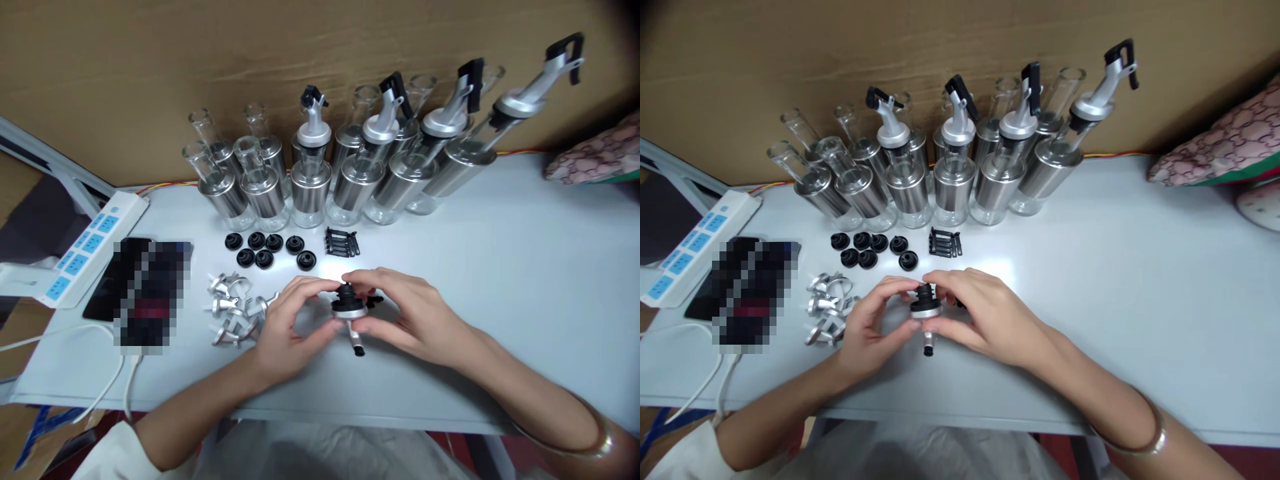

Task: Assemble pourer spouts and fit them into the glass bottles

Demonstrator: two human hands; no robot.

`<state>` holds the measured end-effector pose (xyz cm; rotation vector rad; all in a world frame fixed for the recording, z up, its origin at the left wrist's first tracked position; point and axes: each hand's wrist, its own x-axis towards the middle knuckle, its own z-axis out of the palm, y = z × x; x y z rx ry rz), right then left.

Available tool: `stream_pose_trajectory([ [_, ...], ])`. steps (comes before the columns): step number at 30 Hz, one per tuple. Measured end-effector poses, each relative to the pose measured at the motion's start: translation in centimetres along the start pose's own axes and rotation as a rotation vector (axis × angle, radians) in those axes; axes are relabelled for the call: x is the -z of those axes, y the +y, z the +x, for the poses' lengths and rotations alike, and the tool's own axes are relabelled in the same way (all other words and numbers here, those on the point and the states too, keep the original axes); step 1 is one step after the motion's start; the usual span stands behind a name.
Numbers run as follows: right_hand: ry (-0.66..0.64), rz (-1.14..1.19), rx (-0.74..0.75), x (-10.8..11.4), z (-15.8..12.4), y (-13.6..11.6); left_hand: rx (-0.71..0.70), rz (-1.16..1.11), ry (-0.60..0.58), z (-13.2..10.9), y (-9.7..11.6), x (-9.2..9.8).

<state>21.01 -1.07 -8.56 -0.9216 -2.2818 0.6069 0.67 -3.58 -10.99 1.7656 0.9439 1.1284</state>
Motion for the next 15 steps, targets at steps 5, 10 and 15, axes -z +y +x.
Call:
stream_pose_trajectory([
  [5,-0.005,-0.005,0.046,-0.10,0.15,0.04,-0.025,0.004,0.034,0.23,0.18,0.03],
  [10,0.003,0.082,0.047,0.10,0.16,-0.20,-0.012,-0.026,0.024,0.20,0.08,0.05],
  [15,-0.001,0.240,-0.032,0.10,0.04,-0.43,0.019,-0.077,0.025,0.10,-0.04,-0.11],
])
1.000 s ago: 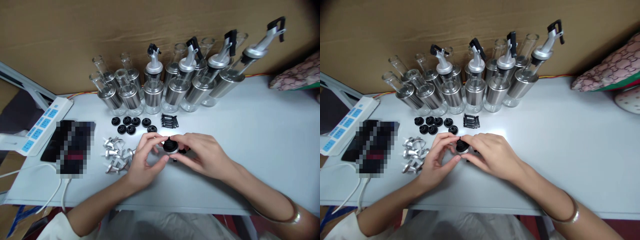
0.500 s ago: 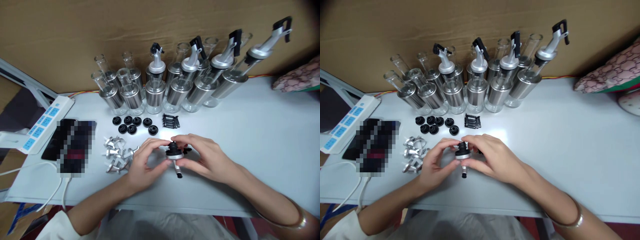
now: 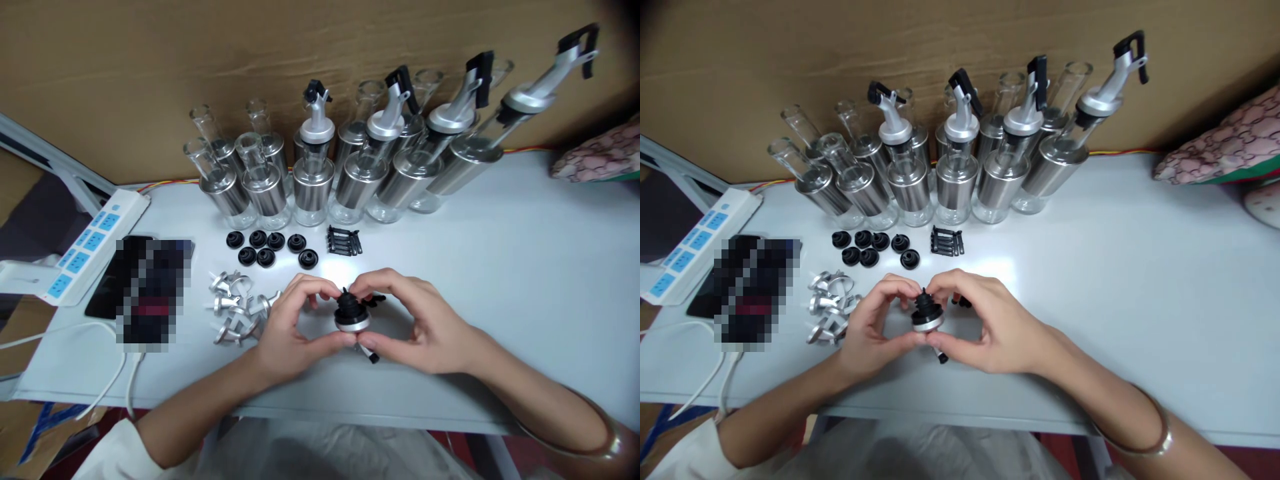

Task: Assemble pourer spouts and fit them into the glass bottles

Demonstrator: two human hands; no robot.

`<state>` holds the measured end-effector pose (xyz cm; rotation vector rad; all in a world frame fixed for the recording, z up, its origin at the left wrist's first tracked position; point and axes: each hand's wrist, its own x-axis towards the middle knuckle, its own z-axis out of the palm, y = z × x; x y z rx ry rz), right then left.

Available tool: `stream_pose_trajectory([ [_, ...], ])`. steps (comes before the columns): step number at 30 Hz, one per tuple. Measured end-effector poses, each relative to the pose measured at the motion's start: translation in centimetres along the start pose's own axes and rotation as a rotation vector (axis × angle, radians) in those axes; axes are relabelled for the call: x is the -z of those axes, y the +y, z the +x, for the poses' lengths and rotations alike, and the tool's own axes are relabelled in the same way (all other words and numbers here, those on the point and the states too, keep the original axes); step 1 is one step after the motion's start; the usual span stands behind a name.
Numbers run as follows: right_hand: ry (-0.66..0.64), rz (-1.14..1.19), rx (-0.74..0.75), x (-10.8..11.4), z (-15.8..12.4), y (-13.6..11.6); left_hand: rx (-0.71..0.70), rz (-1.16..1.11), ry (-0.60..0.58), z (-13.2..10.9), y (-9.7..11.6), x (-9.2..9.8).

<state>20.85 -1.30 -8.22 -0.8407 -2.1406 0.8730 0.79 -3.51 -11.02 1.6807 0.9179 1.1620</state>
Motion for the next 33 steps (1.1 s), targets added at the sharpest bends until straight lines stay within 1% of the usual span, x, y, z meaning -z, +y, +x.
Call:
stream_pose_trajectory([
  [4,0.002,0.118,-0.081,-0.10,-0.08,0.10,0.031,-0.042,0.007,-0.03,-0.02,-0.12],
  [9,-0.035,0.260,-0.204,0.06,0.05,0.03,0.082,-0.058,-0.032,0.08,-0.05,-0.06],
  [13,-0.061,0.294,-0.259,0.19,0.21,-0.04,0.113,-0.080,-0.056,0.10,-0.19,-0.09],
  [19,-0.087,0.299,-0.276,0.23,0.23,0.18,0.182,-0.122,-0.079,0.02,-0.21,0.00],
  [25,-0.148,0.347,-0.290,0.46,0.26,0.27,0.238,-0.165,-0.138,0.25,0.12,0.28],
  [28,-0.163,0.368,-0.302,0.49,0.37,0.32,0.228,-0.169,-0.163,0.46,0.33,0.35],
  [33,-0.181,0.423,-0.339,0.43,0.35,0.61,0.192,-0.139,-0.173,0.61,0.40,0.28],
])
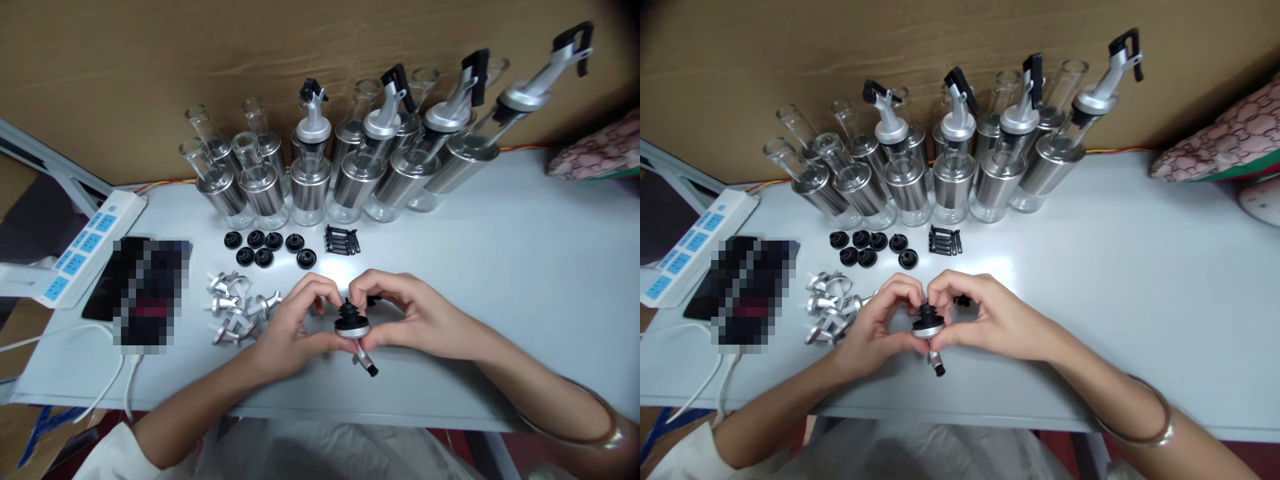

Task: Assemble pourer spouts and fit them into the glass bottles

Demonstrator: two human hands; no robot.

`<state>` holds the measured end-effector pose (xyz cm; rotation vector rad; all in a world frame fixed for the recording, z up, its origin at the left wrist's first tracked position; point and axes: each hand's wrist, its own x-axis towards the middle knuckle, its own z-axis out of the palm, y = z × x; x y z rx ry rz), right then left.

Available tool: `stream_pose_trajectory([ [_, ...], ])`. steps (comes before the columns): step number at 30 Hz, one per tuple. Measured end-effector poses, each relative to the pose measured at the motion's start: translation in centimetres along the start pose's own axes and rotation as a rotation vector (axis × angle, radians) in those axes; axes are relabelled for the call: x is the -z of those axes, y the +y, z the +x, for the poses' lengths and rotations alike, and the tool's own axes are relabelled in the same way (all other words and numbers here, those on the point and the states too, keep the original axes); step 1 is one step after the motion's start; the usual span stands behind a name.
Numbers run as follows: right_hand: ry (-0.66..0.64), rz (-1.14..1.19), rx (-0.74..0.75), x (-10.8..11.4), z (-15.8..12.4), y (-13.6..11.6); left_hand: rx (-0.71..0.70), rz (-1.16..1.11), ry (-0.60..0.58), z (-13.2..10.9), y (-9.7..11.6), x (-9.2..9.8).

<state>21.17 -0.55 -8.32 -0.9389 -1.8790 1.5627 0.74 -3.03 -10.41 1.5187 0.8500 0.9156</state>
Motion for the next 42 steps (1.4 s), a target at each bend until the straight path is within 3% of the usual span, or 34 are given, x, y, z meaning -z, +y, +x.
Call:
stream_pose_trajectory([
  [13,-0.034,0.005,-0.013,0.2,0.1,0.2,-0.087,0.069,-0.028,-0.2,-0.2,0.0],
  [22,0.145,-0.096,0.135,-0.7,-0.2,0.3,-0.244,0.153,0.196,-0.2,-1.2,-0.4],
  [36,0.087,-0.256,0.359,-0.6,0.0,0.0,-0.313,0.237,0.090,-0.1,-0.2,-0.2],
  [42,0.098,-0.300,0.399,-0.6,-0.1,0.0,-0.334,0.263,0.112,-0.3,-0.4,-0.3],
])
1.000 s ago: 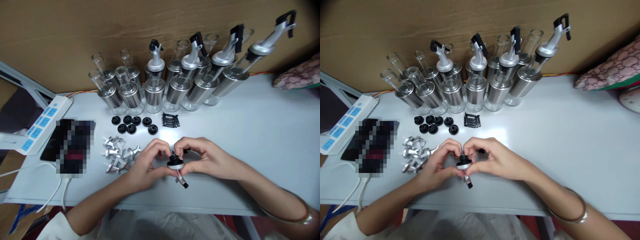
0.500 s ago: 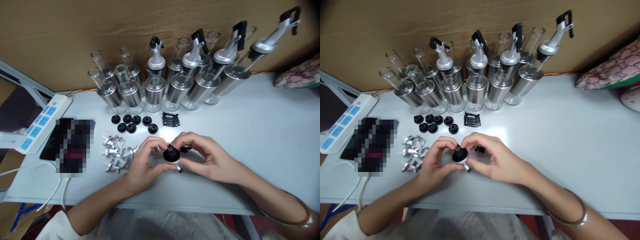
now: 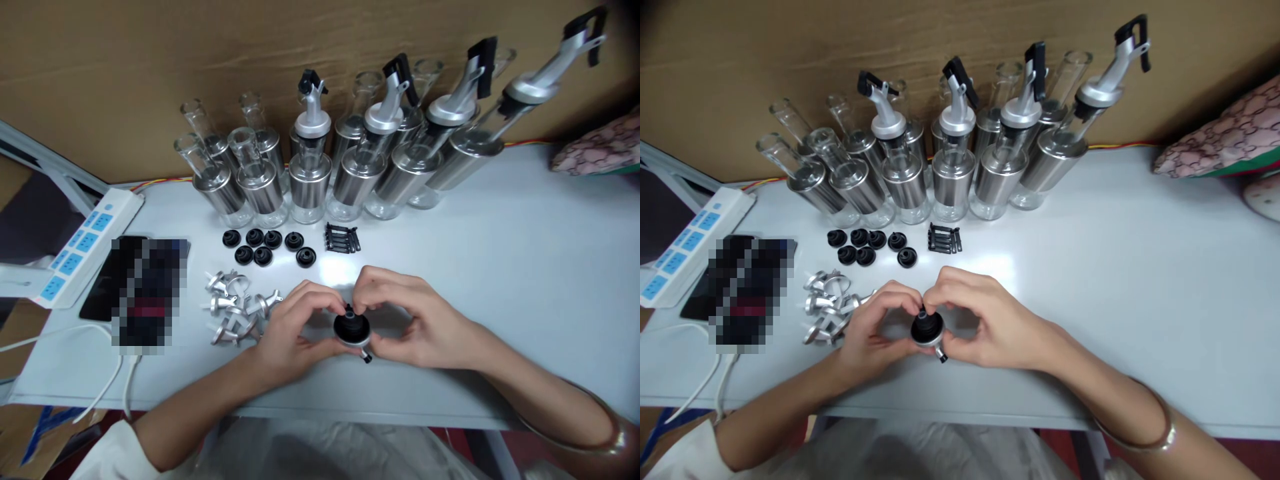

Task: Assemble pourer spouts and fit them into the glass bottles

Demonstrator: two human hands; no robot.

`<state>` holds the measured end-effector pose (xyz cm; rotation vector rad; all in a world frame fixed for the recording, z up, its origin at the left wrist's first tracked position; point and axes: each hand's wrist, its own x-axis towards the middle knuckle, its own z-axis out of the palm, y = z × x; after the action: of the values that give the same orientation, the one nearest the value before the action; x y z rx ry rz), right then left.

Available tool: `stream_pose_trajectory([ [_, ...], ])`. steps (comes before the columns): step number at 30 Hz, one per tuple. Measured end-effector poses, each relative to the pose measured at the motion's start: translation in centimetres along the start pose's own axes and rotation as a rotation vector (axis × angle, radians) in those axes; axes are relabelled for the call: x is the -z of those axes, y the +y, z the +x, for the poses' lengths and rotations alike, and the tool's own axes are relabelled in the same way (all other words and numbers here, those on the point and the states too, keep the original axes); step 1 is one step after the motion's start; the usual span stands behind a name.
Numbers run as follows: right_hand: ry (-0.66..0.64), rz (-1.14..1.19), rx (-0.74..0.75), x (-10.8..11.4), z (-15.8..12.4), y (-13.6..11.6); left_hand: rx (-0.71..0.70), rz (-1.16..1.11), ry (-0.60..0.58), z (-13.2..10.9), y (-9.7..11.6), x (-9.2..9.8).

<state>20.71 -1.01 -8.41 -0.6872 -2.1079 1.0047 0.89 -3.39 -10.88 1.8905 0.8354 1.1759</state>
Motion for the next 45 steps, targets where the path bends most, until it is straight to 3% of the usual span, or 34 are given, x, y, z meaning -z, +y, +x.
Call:
stream_pose_trajectory([
  [11,-0.021,0.043,-0.010,0.04,0.12,-0.44,-0.051,0.005,0.010,0.15,0.18,-0.12],
  [33,0.022,-0.079,0.069,0.18,0.34,-0.37,-0.179,0.086,-0.117,0.43,0.06,0.56],
  [40,0.025,-0.033,0.014,0.09,0.28,-0.53,-0.099,0.000,-0.023,0.10,-0.05,0.05],
  [45,0.038,-0.009,0.002,-0.06,-0.02,-0.43,-0.121,-0.015,-0.008,0.10,-0.15,-0.09],
])
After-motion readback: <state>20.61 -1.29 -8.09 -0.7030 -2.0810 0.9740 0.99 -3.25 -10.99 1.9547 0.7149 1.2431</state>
